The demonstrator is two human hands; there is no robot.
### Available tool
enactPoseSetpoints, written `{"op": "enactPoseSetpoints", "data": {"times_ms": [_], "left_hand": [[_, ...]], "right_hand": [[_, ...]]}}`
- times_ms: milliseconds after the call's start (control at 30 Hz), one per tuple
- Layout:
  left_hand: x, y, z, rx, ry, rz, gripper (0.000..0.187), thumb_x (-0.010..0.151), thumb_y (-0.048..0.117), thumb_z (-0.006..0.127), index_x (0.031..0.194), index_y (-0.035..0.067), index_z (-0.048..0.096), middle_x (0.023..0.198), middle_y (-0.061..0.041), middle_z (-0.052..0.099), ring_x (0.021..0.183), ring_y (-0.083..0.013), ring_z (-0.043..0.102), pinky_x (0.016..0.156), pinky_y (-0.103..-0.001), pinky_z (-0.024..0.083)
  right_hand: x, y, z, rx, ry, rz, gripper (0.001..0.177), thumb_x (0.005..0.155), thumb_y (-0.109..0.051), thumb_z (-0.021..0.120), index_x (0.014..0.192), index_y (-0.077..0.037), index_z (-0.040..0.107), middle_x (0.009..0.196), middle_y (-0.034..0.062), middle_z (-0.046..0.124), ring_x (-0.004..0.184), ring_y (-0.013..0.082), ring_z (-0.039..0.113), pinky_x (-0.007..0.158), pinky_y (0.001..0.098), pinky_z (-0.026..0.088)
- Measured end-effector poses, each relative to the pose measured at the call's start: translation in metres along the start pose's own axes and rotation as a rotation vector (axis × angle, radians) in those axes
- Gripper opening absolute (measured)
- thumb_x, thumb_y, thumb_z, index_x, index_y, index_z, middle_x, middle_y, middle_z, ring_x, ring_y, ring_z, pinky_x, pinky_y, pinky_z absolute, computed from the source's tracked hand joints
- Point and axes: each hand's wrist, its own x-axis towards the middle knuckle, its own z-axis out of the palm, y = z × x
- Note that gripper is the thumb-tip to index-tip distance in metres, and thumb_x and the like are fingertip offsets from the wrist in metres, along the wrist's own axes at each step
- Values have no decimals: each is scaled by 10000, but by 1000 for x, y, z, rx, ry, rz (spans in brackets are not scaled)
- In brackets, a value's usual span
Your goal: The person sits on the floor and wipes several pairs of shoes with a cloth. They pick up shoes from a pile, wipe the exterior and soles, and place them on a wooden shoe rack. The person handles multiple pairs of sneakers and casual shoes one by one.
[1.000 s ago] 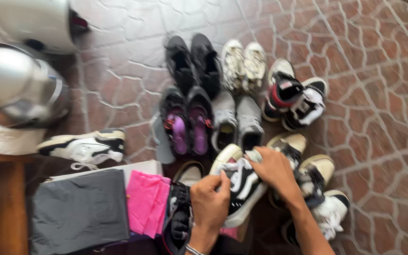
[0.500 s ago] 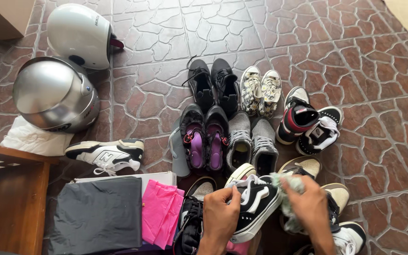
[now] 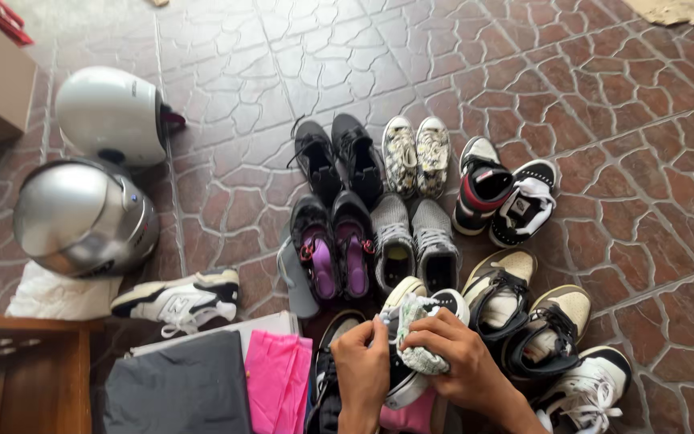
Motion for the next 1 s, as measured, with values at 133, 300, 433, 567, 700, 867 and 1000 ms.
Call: {"op": "enactPoseSetpoints", "data": {"times_ms": [133,300,433,567,700,867,1000], "left_hand": [[3,0,3,-42,0,19,313,914,188,643,744,-71,691,538,-165,635,463,-152,520,491,-392,416],[-4,4,8,-40,-34,16,304,905,196,652,736,-53,699,545,-157,640,447,-156,575,487,-391,433],[-10,12,11,46,-52,15,344,913,207,652,683,-49,671,546,-174,614,423,-239,537,491,-419,403],[-6,17,7,33,-29,5,346,908,210,651,667,-38,665,538,-177,606,424,-260,546,488,-425,404],[-8,18,7,42,-23,1,356,914,211,650,663,-42,651,539,-185,589,424,-277,526,495,-426,397],[-7,19,6,15,-40,16,363,929,211,637,673,-47,636,555,-187,588,430,-293,524,501,-432,397],[-9,19,8,19,-8,43,345,907,215,664,676,-41,655,577,-201,603,459,-305,571,504,-434,417]], "right_hand": [[1,25,1,41,82,-5,404,623,32,733,1018,-47,708,1052,105,723,1016,283,687,888,376,551],[-2,70,-2,4,88,246,407,653,38,648,1045,-32,733,1051,113,754,1039,267,711,953,369,549],[2,74,-10,7,48,440,310,796,-149,762,1080,-33,720,1031,117,740,999,254,714,895,357,552],[-7,50,-19,92,23,490,392,765,-127,759,1140,-45,676,1036,102,725,970,226,718,865,333,541],[-24,43,-5,147,194,295,314,741,-1,714,1052,-19,676,1048,97,717,990,216,719,876,314,542],[-37,42,-4,545,414,389,276,793,93,650,1043,-17,689,1119,127,710,1049,230,678,940,327,520],[-28,23,-4,182,379,135,386,663,93,692,1028,-33,687,1143,119,700,1065,234,698,941,332,532]]}}
